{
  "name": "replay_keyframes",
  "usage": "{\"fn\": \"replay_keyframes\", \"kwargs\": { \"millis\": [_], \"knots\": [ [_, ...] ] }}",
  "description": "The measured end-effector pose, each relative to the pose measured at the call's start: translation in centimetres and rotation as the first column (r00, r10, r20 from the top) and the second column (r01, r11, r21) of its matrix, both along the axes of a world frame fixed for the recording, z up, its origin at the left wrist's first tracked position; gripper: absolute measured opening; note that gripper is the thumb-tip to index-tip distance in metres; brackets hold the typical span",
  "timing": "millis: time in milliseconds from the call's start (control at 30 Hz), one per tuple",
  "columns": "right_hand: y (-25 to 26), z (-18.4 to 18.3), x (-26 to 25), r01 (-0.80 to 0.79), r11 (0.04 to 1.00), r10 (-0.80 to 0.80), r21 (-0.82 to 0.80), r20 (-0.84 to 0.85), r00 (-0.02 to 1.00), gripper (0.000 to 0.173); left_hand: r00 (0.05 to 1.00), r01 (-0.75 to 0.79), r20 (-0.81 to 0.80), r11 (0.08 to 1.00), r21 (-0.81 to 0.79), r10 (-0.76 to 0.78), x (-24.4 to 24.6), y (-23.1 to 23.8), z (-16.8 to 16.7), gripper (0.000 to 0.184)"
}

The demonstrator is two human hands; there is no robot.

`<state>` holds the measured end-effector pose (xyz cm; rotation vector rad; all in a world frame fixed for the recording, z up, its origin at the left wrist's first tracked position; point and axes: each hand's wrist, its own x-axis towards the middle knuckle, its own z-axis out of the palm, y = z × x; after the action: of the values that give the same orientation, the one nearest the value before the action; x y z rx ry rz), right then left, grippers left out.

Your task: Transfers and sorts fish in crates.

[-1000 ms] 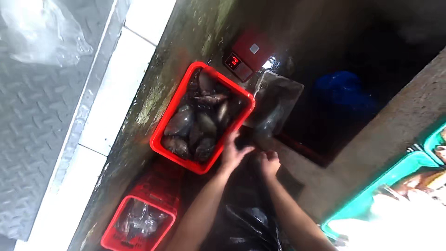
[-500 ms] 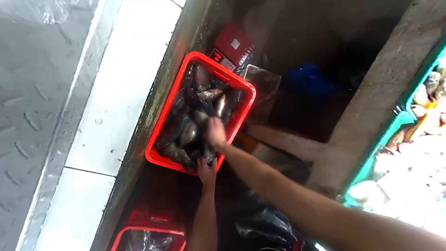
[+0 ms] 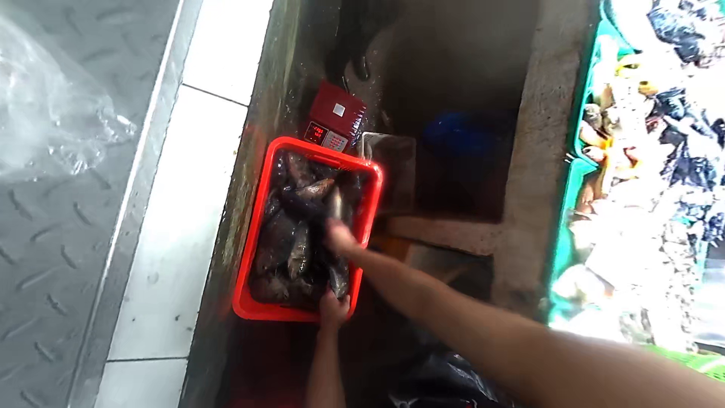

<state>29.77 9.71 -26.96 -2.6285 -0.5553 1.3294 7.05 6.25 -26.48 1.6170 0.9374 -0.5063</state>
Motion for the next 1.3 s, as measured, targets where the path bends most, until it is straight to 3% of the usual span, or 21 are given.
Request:
{"fn": "replay_keyframes", "kwargs": {
  "millis": [100,200,267,367,500,600,667,700,767,833,900,967,1000,1067,1167,1233,1300],
  "knots": [
    [-0.1,1.0,1.8,-0.001,0.999,0.005,0.037,-0.085,0.996,0.067,0.999,0.034,0.036,0.999,0.016,-0.035,0.4,0.8,-0.2,0.063],
    [-0.3,1.9,3.9,0.030,0.992,-0.002,0.120,-0.222,0.975,0.066,0.994,-0.060,0.089,0.998,0.016,0.059,1.4,1.2,-0.8,0.069],
    [-0.5,2.6,5.5,0.086,0.977,-0.011,0.196,-0.358,0.934,0.057,0.997,-0.075,-0.008,0.997,-0.036,0.075,2.6,1.6,-0.7,0.074],
    [-1.5,4.9,7.7,0.323,0.890,-0.062,0.323,-0.615,0.786,0.044,0.988,-0.092,-0.128,0.993,-0.067,0.083,4.6,3.0,-0.8,0.072],
    [-6.7,10.3,12.0,0.636,0.691,-0.180,0.345,-0.769,0.613,0.050,0.972,-0.155,-0.207,0.968,-0.200,0.113,6.2,4.9,1.2,0.080],
    [-12.9,13.8,16.6,0.752,0.546,-0.395,0.369,-0.678,0.620,0.048,0.994,-0.096,-0.064,0.991,-0.097,0.090,5.9,4.1,2.2,0.068],
    [-16.7,13.7,19.6,0.784,0.485,-0.578,0.387,-0.531,0.620,0.043,0.991,-0.026,0.134,0.993,0.112,0.011,4.9,3.2,4.7,0.064],
    [-18.3,12.9,21.0,0.771,0.485,-0.652,0.413,-0.416,0.633,0.043,0.972,-0.056,0.235,0.977,0.205,0.006,4.7,2.9,6.1,0.056],
    [-21.3,10.8,22.8,0.695,0.606,-0.708,0.387,-0.135,0.693,0.062,0.927,-0.183,0.371,0.933,0.311,0.058,4.5,3.4,8.6,0.039],
    [-23.4,9.6,22.9,0.664,0.695,-0.696,0.277,0.027,0.717,0.079,0.930,-0.302,0.324,0.862,0.408,0.173,4.5,5.8,10.2,0.035],
    [-24.2,8.8,21.7,0.689,0.686,-0.708,0.234,-0.003,0.706,0.071,0.890,-0.444,0.153,0.739,0.506,0.430,4.1,9.0,9.8,0.042],
    [-24.2,8.6,18.8,0.707,0.676,-0.703,0.207,-0.104,0.703,0.057,0.737,-0.536,-0.018,0.601,0.593,0.675,3.3,11.2,8.3,0.051],
    [-24.0,8.6,17.3,0.691,0.698,-0.677,0.186,-0.141,0.722,0.054,0.706,-0.523,-0.047,0.566,0.638,0.706,2.7,11.9,7.3,0.053],
    [-23.5,8.1,14.5,0.613,0.774,-0.588,0.160,-0.180,0.789,0.053,0.796,-0.417,-0.019,0.570,0.708,0.605,1.5,12.7,5.5,0.056],
    [-22.7,8.1,10.3,0.511,0.851,-0.482,0.121,-0.207,0.852,0.052,0.934,-0.117,-0.166,0.711,0.693,0.315,0.3,14.1,4.5,0.063],
    [-22.0,8.5,7.9,0.472,0.877,-0.445,0.090,-0.218,0.868,0.049,0.918,0.147,-0.381,0.802,0.579,0.107,0.2,15.1,4.0,0.070],
    [-21.5,8.2,6.3,0.435,0.898,-0.412,0.069,-0.216,0.885,0.047,0.852,0.315,-0.522,0.839,0.444,-0.043,0.9,15.9,3.5,0.068]
  ]
}}
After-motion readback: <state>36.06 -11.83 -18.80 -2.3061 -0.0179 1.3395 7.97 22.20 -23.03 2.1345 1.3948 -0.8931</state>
